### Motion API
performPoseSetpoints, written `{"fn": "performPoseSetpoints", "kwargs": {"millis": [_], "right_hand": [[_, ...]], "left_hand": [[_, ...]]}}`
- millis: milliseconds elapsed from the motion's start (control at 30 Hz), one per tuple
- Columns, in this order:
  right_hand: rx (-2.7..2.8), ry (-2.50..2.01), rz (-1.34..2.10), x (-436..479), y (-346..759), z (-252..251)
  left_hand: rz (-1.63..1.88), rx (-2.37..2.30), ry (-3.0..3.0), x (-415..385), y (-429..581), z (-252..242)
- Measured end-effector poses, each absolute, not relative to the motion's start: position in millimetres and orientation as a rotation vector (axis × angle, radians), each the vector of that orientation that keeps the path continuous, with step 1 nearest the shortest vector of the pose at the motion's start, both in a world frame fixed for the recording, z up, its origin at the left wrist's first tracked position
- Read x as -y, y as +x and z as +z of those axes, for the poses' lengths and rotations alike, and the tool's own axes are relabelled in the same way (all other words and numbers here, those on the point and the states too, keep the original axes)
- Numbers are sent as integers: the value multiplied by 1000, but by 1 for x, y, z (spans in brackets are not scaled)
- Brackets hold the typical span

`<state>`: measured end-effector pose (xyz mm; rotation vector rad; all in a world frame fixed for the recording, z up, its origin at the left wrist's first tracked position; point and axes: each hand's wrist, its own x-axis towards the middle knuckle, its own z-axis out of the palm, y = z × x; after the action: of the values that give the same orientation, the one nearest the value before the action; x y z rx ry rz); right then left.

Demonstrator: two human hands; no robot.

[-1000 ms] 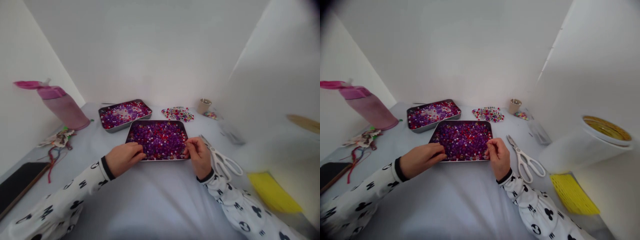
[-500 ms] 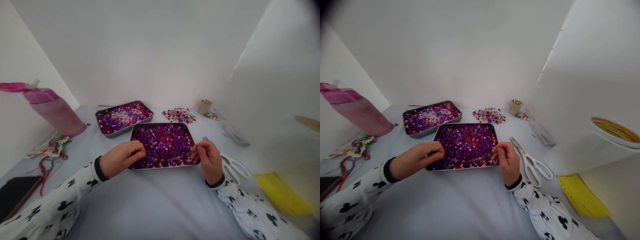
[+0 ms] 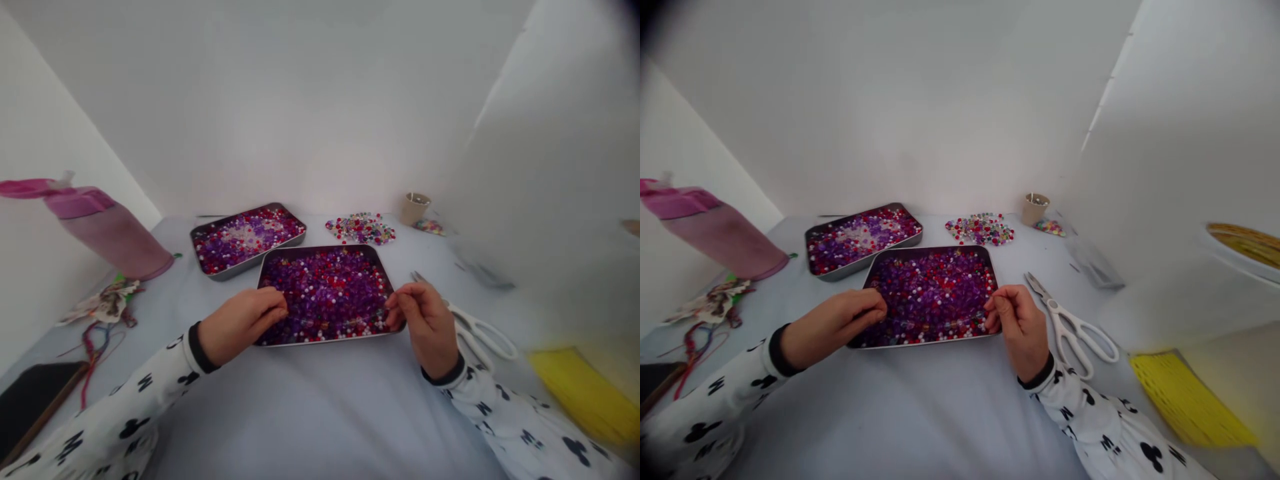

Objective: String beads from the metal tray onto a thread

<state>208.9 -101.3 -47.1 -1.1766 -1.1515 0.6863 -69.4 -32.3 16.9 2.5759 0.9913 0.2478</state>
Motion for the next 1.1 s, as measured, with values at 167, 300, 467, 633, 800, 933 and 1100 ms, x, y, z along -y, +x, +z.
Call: {"fn": "performPoseSetpoints", "kwargs": {"millis": [167,300,467,633,800,933,1100], "right_hand": [[1160,-1170,697,101,209,-45],[1158,-1183,694,101,209,-46],[1200,-1199,695,102,209,-46],[1231,-1211,696,102,207,-46],[1275,-1219,670,103,207,-46],[1305,-1231,639,104,208,-46],[1335,-1260,620,104,210,-46]], "left_hand": [[217,-989,2603,29,-71,13],[200,-992,2625,29,-71,13],[137,-961,2678,31,-69,11],[79,-1001,2711,33,-65,17],[31,-1000,2797,28,-48,44],[58,-980,2840,16,-20,55],[68,-989,2845,-16,17,28]]}}
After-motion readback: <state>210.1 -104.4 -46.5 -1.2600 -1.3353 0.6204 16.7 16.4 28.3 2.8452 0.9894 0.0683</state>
